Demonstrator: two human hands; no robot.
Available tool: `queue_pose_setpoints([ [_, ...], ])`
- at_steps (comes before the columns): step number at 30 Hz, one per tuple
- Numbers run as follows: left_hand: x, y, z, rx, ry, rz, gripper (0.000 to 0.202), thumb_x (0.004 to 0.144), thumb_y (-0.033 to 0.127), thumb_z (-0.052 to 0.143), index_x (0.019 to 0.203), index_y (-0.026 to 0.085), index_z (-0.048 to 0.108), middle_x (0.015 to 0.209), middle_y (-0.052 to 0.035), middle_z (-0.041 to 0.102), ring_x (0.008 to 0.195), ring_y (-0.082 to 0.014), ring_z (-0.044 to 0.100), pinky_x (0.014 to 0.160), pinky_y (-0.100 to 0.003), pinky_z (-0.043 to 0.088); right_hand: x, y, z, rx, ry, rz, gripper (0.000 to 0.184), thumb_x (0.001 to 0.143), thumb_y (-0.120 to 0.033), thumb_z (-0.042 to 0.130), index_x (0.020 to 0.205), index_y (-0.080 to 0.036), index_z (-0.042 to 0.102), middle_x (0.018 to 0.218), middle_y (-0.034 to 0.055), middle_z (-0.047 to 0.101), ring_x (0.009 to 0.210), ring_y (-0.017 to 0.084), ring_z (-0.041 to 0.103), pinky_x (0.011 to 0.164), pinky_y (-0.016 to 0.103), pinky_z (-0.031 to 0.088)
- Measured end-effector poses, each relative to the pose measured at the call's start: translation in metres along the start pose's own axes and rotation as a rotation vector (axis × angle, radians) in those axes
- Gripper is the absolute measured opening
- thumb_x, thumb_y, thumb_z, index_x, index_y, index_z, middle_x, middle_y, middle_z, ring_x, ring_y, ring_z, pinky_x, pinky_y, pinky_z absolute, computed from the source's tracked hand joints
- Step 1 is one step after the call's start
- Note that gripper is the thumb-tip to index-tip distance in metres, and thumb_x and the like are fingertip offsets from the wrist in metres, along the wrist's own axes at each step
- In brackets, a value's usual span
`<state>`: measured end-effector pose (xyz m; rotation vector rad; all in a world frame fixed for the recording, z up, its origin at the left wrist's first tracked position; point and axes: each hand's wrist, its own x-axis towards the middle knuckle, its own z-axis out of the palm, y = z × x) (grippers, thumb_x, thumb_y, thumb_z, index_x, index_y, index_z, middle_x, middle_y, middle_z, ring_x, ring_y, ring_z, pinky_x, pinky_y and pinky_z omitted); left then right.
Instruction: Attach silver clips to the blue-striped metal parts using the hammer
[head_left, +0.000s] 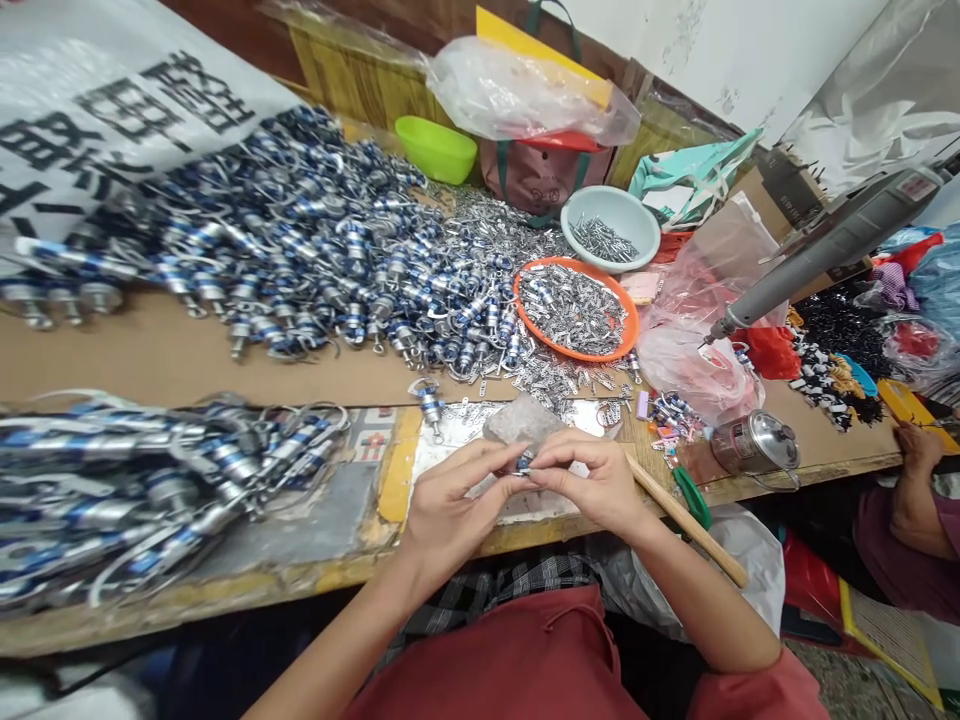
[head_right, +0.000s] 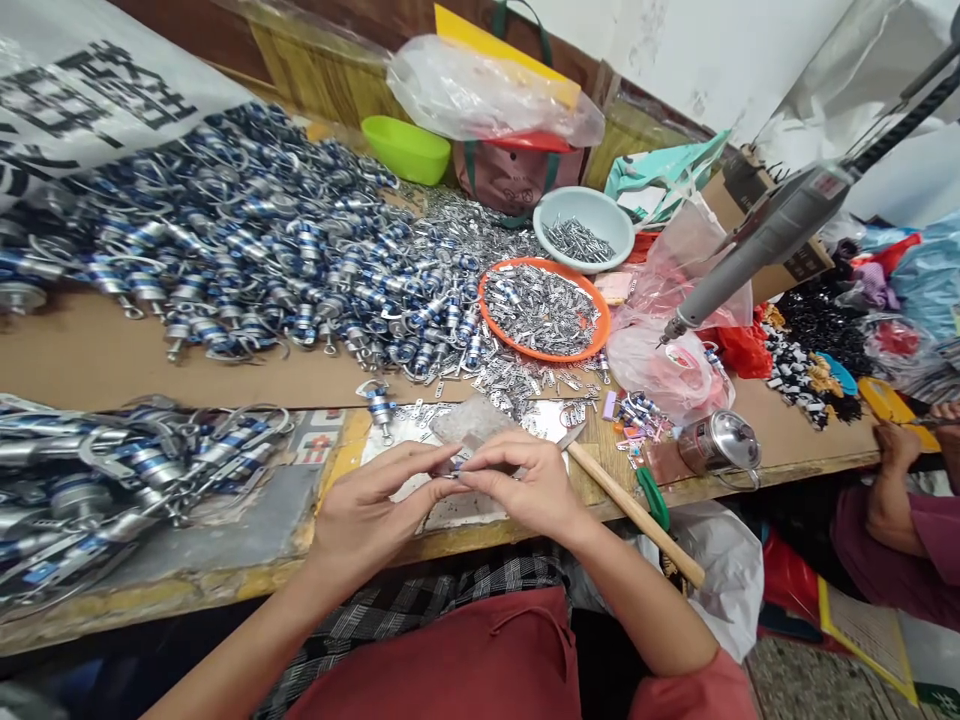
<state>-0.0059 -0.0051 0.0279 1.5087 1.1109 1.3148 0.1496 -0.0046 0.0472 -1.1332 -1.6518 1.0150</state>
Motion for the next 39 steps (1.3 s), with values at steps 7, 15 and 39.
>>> queue_pose_setpoints([
  [7,-0.001,0.006,-0.002,-0.101,-0.015,-0.154,0.005,0.063,0.022,0.069,0.063,0.024,0.074,0.064,-0.0015,0.064,0.059,-0.0149,0.057,0.053,-0.024,0.045,-0.017,0.005,-0.010,-0.324,0.008,-0.323,0.020,0.079,-0.024,0.061,0.098,-0.019,0.062,0.094,0.0074,0.063,0.089,0.016,0.060,0.078,0.031,0.051],
  [15,0.006,0.013,-0.009,-0.024,-0.144,-0.122,0.006,0.066,0.024,0.067,0.062,0.022,0.071,0.066,-0.0024,0.063,0.063,-0.0158,0.059,0.059,-0.025,0.046,-0.018,0.012,-0.022,-0.674,-0.099,-0.844,0.028,0.086,-0.009,0.041,0.106,-0.013,0.060,0.096,0.0121,0.067,0.100,0.019,0.060,0.078,0.030,0.054],
  [39,0.002,-0.013,0.003,-0.463,-0.112,-0.669,0.081,0.053,0.027,0.078,0.124,0.015,0.040,0.074,0.0002,0.066,0.075,-0.0148,0.064,0.072,-0.026,0.054,0.050,0.053,-0.040,-1.243,-0.299,0.092,0.034,0.081,-0.006,0.045,0.113,-0.017,0.053,0.095,0.0093,0.065,0.086,0.022,0.060,0.072,0.031,0.045],
])
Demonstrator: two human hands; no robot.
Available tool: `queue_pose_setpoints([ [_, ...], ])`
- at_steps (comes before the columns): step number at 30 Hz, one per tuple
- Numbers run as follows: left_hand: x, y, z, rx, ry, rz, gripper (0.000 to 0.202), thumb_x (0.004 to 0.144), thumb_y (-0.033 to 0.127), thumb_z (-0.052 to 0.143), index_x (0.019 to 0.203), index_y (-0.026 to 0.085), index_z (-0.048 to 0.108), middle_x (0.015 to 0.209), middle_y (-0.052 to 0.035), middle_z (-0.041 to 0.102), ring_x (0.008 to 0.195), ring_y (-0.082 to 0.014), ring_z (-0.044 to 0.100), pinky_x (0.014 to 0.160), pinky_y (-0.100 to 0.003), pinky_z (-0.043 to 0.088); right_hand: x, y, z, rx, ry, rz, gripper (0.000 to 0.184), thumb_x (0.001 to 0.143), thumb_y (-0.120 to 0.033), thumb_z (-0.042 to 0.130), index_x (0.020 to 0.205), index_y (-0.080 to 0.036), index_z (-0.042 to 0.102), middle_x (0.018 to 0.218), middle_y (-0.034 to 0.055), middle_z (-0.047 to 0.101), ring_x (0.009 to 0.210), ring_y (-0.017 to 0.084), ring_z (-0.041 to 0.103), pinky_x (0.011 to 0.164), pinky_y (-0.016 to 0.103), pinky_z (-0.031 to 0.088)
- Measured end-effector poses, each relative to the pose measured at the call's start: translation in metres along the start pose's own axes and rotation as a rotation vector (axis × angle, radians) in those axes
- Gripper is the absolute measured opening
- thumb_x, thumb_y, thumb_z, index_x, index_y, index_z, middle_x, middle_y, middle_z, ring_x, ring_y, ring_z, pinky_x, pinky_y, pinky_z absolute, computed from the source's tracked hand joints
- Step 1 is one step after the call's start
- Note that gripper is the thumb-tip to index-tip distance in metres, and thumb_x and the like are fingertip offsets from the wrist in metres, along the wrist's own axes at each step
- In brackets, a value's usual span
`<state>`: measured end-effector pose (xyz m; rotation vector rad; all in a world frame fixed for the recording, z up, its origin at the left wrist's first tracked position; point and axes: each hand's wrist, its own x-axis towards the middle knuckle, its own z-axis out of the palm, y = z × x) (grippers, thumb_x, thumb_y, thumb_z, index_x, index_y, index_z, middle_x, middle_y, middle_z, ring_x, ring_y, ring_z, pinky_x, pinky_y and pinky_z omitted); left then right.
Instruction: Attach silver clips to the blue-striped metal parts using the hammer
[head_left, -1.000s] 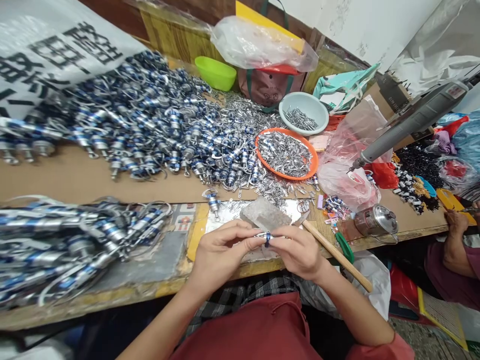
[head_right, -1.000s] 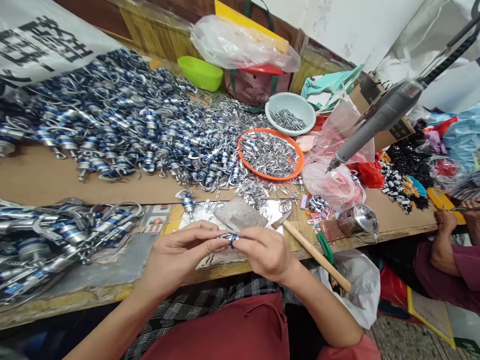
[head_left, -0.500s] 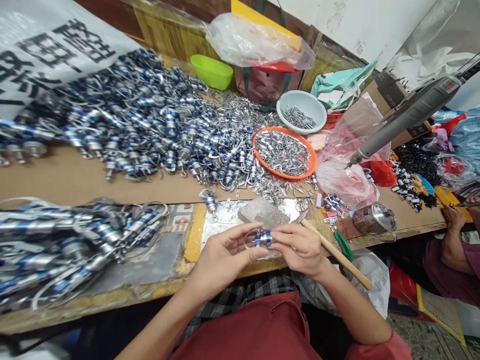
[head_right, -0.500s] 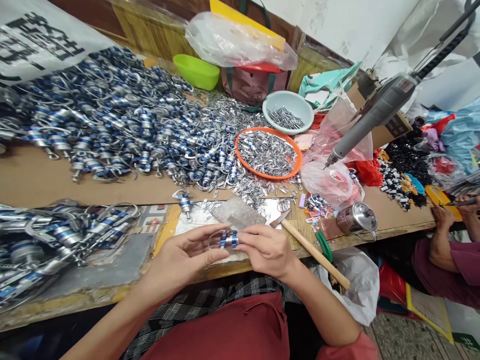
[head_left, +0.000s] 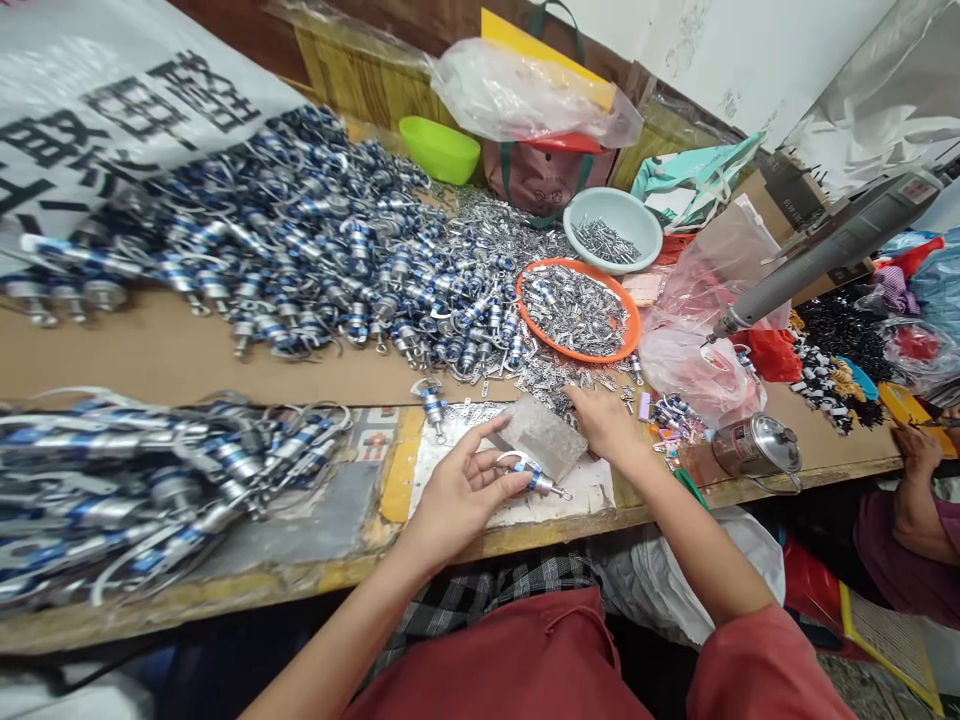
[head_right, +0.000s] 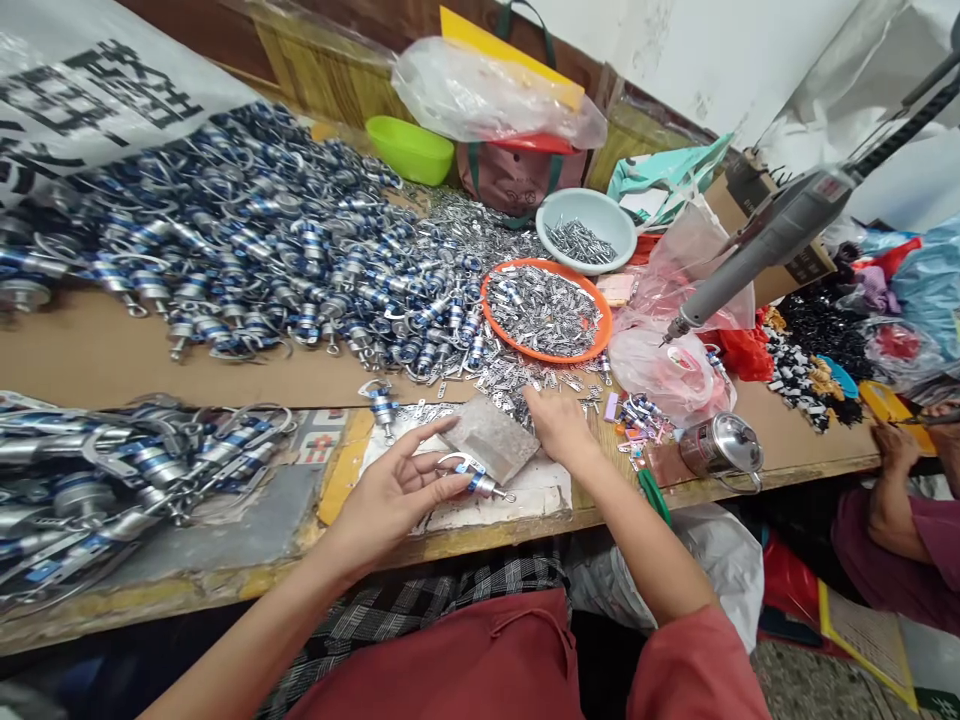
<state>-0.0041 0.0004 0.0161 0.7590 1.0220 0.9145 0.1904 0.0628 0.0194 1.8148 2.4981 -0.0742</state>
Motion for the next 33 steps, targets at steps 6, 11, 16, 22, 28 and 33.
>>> queue_pose_setpoints([
  [6,0.003,0.005,0.000,-0.017,0.009,-0.014,0.088,0.049,0.024,0.079,0.126,0.014,0.037,0.066,0.0030,0.063,0.066,-0.0139,0.064,0.065,-0.024,0.055,-0.010,0.002,-0.006,-0.220,-0.104,-0.139,0.032,0.078,-0.003,0.045,0.108,-0.014,0.049,0.096,0.0107,0.058,0.087,0.021,0.055,0.065,0.026,0.041],
  [11,0.003,0.006,0.001,-0.023,-0.015,-0.014,0.088,0.050,0.023,0.078,0.127,0.014,0.035,0.066,0.0024,0.064,0.065,-0.0152,0.065,0.065,-0.026,0.055,-0.005,0.004,-0.004,-0.248,-0.138,-0.124,0.028,0.080,0.000,0.038,0.103,-0.011,0.051,0.094,0.0143,0.059,0.078,0.021,0.057,0.060,0.026,0.041],
  [16,0.003,0.005,0.001,-0.044,-0.026,-0.010,0.088,0.051,0.022,0.077,0.127,0.014,0.034,0.066,0.0027,0.063,0.065,-0.0151,0.065,0.065,-0.026,0.055,0.000,0.011,-0.001,-0.201,-0.121,-0.166,0.031,0.077,-0.001,0.044,0.103,-0.012,0.054,0.091,0.0121,0.061,0.080,0.021,0.058,0.066,0.028,0.043],
  [22,0.004,0.003,-0.002,-0.024,-0.026,0.005,0.085,0.052,0.021,0.077,0.127,0.016,0.037,0.067,0.0025,0.063,0.066,-0.0143,0.064,0.066,-0.027,0.055,-0.015,0.017,-0.010,0.428,0.201,-0.077,0.018,0.079,-0.008,0.051,0.088,-0.016,0.064,0.086,0.0040,0.066,0.079,0.014,0.061,0.073,0.025,0.047],
  [28,0.005,0.001,-0.003,-0.035,-0.038,0.005,0.084,0.054,0.021,0.077,0.127,0.017,0.036,0.066,0.0032,0.061,0.066,-0.0145,0.062,0.069,-0.032,0.055,-0.037,-0.026,-0.025,0.826,0.199,-0.256,0.012,0.077,-0.011,0.058,0.070,-0.018,0.066,0.070,-0.0005,0.067,0.066,0.011,0.060,0.064,0.021,0.047],
  [33,0.004,0.000,-0.002,-0.035,-0.038,0.021,0.082,0.055,0.022,0.075,0.126,0.017,0.037,0.067,0.0034,0.060,0.067,-0.0142,0.061,0.069,-0.032,0.054,-0.035,-0.043,-0.024,0.871,0.147,-0.295,0.010,0.076,-0.014,0.061,0.070,-0.018,0.068,0.069,0.0001,0.065,0.068,0.011,0.060,0.064,0.021,0.047],
])
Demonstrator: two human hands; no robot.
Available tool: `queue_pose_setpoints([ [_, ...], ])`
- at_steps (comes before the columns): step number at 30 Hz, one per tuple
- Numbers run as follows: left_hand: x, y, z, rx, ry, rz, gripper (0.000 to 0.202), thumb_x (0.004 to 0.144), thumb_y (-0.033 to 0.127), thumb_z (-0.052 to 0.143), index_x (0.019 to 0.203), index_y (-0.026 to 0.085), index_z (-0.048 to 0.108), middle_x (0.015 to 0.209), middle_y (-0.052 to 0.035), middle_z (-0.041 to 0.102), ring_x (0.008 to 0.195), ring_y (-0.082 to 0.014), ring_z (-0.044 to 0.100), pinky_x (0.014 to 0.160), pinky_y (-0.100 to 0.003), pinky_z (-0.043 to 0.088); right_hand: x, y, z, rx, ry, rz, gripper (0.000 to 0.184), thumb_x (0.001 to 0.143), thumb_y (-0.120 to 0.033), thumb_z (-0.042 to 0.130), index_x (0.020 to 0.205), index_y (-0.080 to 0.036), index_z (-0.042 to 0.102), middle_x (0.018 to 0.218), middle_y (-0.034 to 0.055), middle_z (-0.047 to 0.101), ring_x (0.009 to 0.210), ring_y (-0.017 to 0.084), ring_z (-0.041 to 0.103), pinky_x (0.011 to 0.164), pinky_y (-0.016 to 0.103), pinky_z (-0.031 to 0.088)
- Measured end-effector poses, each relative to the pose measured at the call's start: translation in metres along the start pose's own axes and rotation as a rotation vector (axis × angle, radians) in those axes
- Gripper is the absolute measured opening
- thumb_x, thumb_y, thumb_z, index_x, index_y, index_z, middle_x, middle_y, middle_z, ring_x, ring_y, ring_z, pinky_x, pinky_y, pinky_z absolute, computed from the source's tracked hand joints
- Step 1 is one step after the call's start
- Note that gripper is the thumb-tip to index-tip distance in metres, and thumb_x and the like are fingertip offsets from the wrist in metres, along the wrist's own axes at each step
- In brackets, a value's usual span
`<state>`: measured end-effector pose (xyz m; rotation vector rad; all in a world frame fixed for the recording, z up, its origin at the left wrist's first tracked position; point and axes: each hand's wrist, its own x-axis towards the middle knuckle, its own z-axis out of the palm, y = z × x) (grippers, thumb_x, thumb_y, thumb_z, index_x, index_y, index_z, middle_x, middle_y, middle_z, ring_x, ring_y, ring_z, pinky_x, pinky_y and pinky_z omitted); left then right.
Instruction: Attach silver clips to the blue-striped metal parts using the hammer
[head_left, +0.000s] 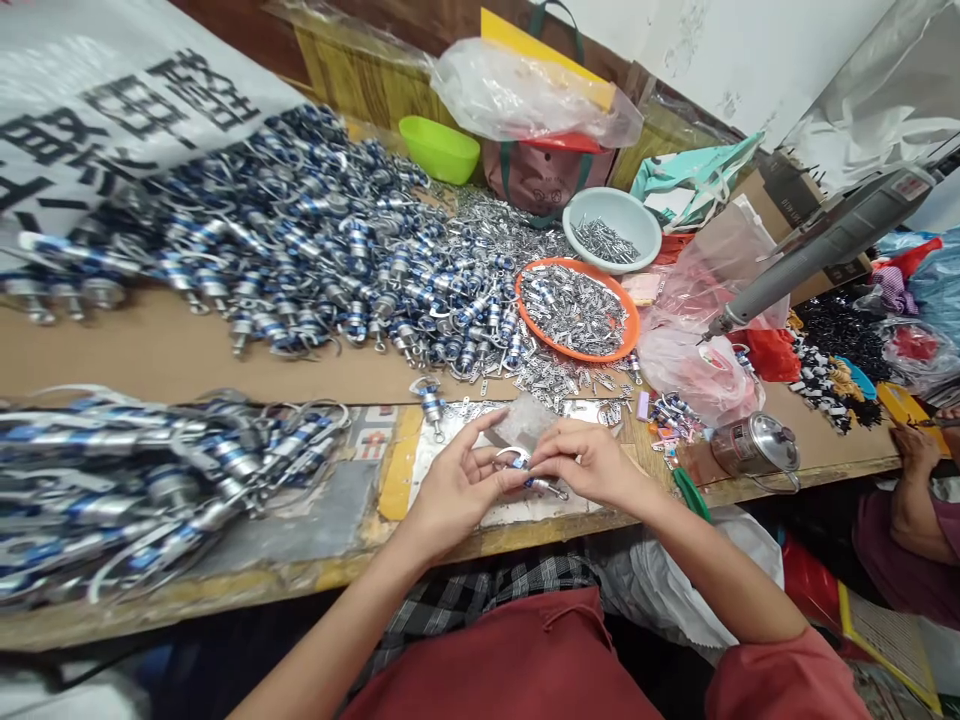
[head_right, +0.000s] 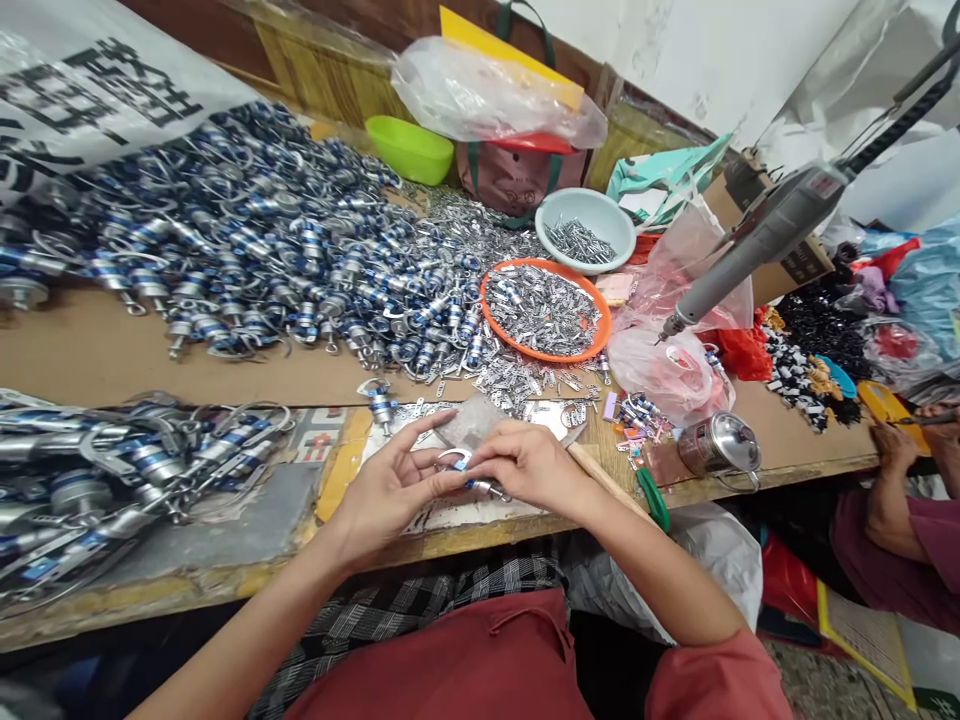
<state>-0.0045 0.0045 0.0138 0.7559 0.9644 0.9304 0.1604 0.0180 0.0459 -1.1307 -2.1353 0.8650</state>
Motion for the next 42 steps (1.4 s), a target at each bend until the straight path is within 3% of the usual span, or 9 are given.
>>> queue_pose_setpoints([
  [7,-0.001,0.001,0.001,-0.007,-0.003,-0.004,0.083,0.054,0.023,0.076,0.127,0.017,0.036,0.069,0.0020,0.062,0.070,-0.0163,0.062,0.070,-0.033,0.053,0.001,-0.002,0.011,-0.122,0.163,0.058,0.012,0.078,-0.015,0.055,0.072,-0.016,0.066,0.068,0.0022,0.065,0.062,0.011,0.059,0.060,0.021,0.045],
  [12,-0.001,-0.001,-0.001,-0.013,-0.014,-0.002,0.082,0.055,0.022,0.075,0.127,0.017,0.036,0.071,0.0010,0.063,0.070,-0.0144,0.061,0.071,-0.031,0.053,-0.004,-0.010,0.013,-0.316,0.030,0.039,0.018,0.085,-0.016,0.042,0.094,-0.016,0.058,0.087,0.0061,0.066,0.080,0.015,0.060,0.074,0.026,0.045],
  [21,-0.001,0.000,0.000,0.019,0.000,0.011,0.081,0.055,0.024,0.075,0.126,0.015,0.038,0.070,0.0010,0.063,0.068,-0.0141,0.061,0.070,-0.030,0.054,-0.001,-0.019,0.013,-0.438,-0.107,0.143,0.021,0.086,-0.016,0.037,0.103,-0.018,0.050,0.075,0.0014,0.062,0.072,0.017,0.059,0.066,0.027,0.042],
  [23,-0.002,0.001,0.001,0.002,0.004,0.007,0.081,0.055,0.024,0.076,0.126,0.016,0.038,0.069,0.0015,0.062,0.067,-0.0147,0.062,0.070,-0.032,0.054,-0.010,-0.013,0.008,-0.367,-0.003,0.148,0.017,0.088,-0.021,0.037,0.099,-0.019,0.050,0.077,0.0012,0.062,0.072,0.016,0.059,0.065,0.025,0.043],
  [27,-0.003,0.004,0.003,-0.028,0.008,-0.026,0.081,0.053,0.023,0.076,0.125,0.017,0.039,0.067,0.0029,0.061,0.067,-0.0161,0.064,0.070,-0.033,0.055,-0.054,0.015,-0.019,-0.380,0.463,0.337,0.020,0.090,-0.031,0.036,0.100,-0.018,0.047,0.087,0.0050,0.060,0.077,0.015,0.058,0.069,0.026,0.045],
  [29,-0.003,0.005,0.003,-0.023,0.013,-0.035,0.082,0.053,0.023,0.077,0.125,0.017,0.039,0.067,0.0028,0.061,0.066,-0.0167,0.065,0.068,-0.031,0.056,-0.082,0.032,-0.032,-0.523,0.326,0.487,0.027,0.084,-0.037,0.049,0.105,-0.019,0.049,0.089,0.0053,0.060,0.080,0.019,0.058,0.070,0.030,0.046],
  [32,-0.003,0.007,0.004,0.001,0.040,-0.034,0.083,0.051,0.022,0.077,0.125,0.016,0.040,0.066,0.0021,0.062,0.066,-0.0179,0.066,0.064,-0.029,0.056,-0.111,0.048,-0.038,-0.673,0.101,0.542,0.025,0.084,-0.035,0.049,0.103,-0.019,0.054,0.092,0.0067,0.060,0.087,0.022,0.058,0.074,0.036,0.047],
  [35,-0.002,0.006,0.004,0.008,0.045,-0.030,0.084,0.050,0.023,0.078,0.125,0.016,0.040,0.067,0.0015,0.063,0.067,-0.0182,0.066,0.066,-0.030,0.056,-0.113,0.041,-0.034,-0.653,0.159,0.487,0.024,0.086,-0.030,0.045,0.106,-0.019,0.054,0.095,0.0073,0.060,0.087,0.021,0.058,0.075,0.035,0.048],
  [42,-0.002,0.003,0.003,0.029,0.076,-0.002,0.089,0.048,0.023,0.079,0.127,0.015,0.039,0.065,0.0022,0.064,0.067,-0.0168,0.066,0.066,-0.029,0.056,-0.077,-0.015,-0.025,-0.525,0.185,0.002,0.047,0.088,-0.012,0.038,0.132,-0.026,0.038,0.111,0.0064,0.059,0.101,0.017,0.057,0.083,0.029,0.048],
])
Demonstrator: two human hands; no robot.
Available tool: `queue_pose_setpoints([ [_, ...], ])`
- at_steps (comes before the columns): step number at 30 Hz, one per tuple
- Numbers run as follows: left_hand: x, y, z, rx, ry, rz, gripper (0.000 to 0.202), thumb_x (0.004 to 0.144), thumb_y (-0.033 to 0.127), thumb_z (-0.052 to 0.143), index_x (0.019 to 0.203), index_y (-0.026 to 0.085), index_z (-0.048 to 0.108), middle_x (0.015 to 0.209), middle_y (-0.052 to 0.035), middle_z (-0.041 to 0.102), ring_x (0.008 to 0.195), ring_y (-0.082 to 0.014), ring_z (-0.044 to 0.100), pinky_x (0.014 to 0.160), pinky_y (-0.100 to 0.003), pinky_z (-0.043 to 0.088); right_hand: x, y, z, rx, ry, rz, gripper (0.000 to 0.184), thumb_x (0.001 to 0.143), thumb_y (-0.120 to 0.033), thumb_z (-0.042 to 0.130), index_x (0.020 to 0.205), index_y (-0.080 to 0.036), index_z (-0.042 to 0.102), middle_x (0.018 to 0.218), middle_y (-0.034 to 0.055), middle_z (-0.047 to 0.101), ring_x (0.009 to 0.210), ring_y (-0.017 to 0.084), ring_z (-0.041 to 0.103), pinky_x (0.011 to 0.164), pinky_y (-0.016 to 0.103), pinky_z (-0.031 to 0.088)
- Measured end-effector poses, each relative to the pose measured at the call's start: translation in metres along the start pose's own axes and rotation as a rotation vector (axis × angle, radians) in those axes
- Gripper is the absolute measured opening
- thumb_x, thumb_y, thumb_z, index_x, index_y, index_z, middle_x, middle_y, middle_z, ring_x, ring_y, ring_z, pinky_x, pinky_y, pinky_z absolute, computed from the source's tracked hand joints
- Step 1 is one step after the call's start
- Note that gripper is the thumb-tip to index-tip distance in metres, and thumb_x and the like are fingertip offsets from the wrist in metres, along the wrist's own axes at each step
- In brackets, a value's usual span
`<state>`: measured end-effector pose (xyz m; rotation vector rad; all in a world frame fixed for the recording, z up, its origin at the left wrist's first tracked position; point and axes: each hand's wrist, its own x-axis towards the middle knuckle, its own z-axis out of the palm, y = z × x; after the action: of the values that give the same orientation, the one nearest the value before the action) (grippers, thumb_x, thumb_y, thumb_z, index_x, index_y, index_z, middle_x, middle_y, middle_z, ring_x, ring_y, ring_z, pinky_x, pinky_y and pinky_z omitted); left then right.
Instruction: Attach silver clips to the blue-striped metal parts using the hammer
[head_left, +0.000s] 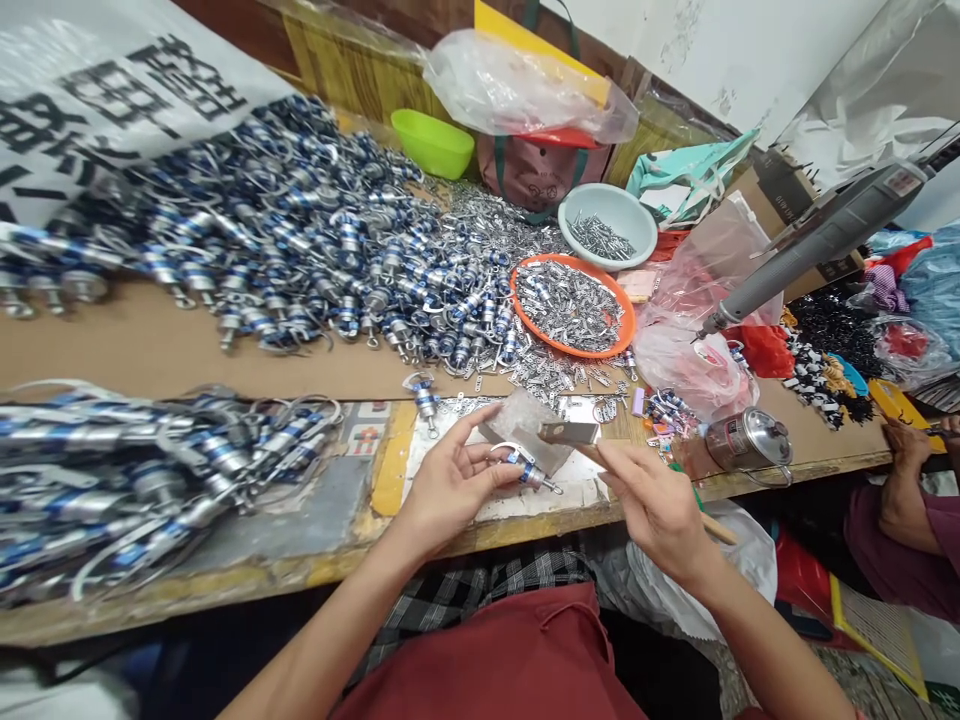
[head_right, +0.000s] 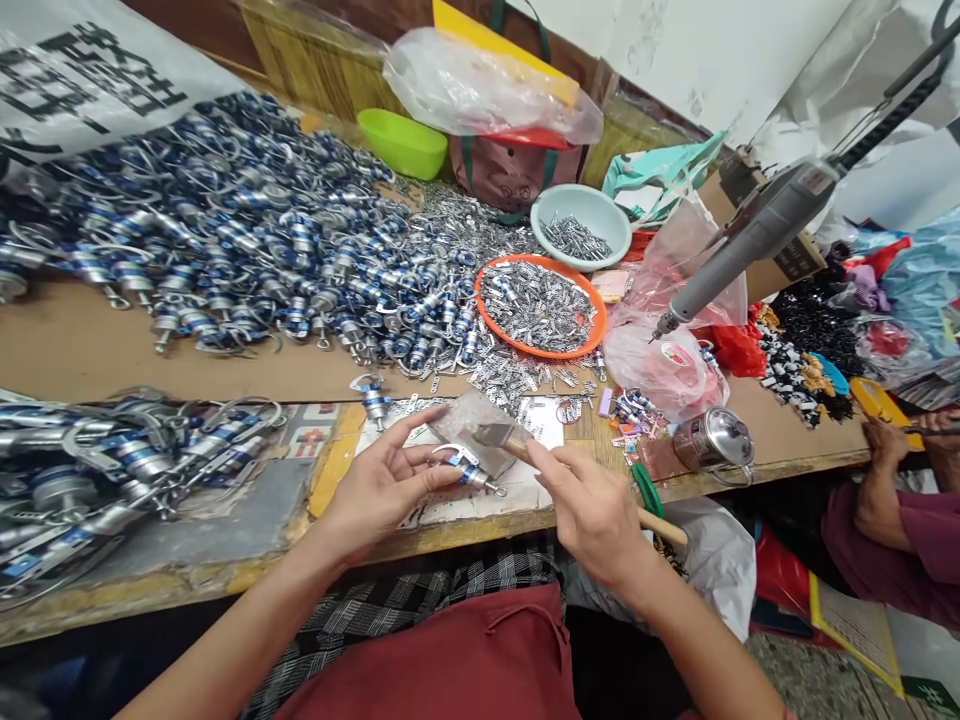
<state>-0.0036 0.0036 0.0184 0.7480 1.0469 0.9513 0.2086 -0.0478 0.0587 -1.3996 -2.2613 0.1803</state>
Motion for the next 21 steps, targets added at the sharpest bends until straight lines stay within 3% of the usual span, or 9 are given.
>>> queue_pose_setpoints([
  [6,-0.001,0.001,0.002,-0.044,-0.006,-0.011,0.096,0.048,0.025,0.080,0.131,0.016,0.034,0.065,0.0020,0.065,0.063,-0.0183,0.066,0.066,-0.035,0.056,0.008,-0.011,0.009,-0.125,-0.212,-0.006,0.055,0.084,-0.006,0.034,0.135,-0.024,0.035,0.093,0.0055,0.062,0.079,0.015,0.060,0.070,0.026,0.051],
  [10,-0.001,0.001,0.002,-0.041,0.014,0.004,0.096,0.046,0.024,0.081,0.130,0.015,0.035,0.063,0.0030,0.064,0.062,-0.0171,0.065,0.066,-0.033,0.056,-0.001,-0.009,0.015,-0.060,-0.166,0.048,0.052,0.086,-0.009,0.034,0.136,-0.025,0.034,0.097,0.0055,0.062,0.082,0.015,0.060,0.074,0.027,0.051],
  [13,0.000,0.001,0.002,-0.018,0.022,0.001,0.094,0.046,0.025,0.081,0.129,0.016,0.037,0.062,0.0035,0.064,0.063,-0.0173,0.066,0.066,-0.031,0.055,-0.015,0.009,0.013,0.068,-0.083,0.177,0.044,0.089,-0.018,0.040,0.132,-0.025,0.040,0.106,0.0056,0.063,0.091,0.016,0.061,0.080,0.029,0.051],
  [15,0.000,0.002,0.001,0.024,0.015,-0.001,0.081,0.047,0.026,0.080,0.120,0.016,0.046,0.064,0.0019,0.066,0.066,-0.0184,0.066,0.068,-0.032,0.055,-0.027,0.028,0.010,0.123,-0.015,0.295,0.039,0.089,-0.027,0.045,0.128,-0.023,0.047,0.114,0.0064,0.061,0.100,0.018,0.059,0.085,0.031,0.049],
  [18,-0.001,0.002,-0.002,0.127,-0.020,0.020,0.043,0.050,0.030,0.078,0.087,0.015,0.062,0.068,-0.0028,0.069,0.068,-0.0207,0.066,0.072,-0.034,0.054,-0.038,0.056,0.006,0.043,-0.115,0.429,0.034,0.087,-0.034,0.048,0.117,-0.024,0.057,0.110,0.0053,0.064,0.098,0.020,0.061,0.084,0.033,0.050],
  [21,0.000,-0.001,-0.006,0.271,0.002,0.113,0.020,0.055,0.031,0.075,0.065,0.016,0.066,0.068,-0.0047,0.068,0.068,-0.0216,0.064,0.070,-0.035,0.052,-0.025,0.068,0.013,-0.145,-0.146,0.407,0.026,0.088,-0.035,0.046,0.104,-0.026,0.065,0.098,0.0039,0.067,0.090,0.019,0.062,0.081,0.032,0.050],
])
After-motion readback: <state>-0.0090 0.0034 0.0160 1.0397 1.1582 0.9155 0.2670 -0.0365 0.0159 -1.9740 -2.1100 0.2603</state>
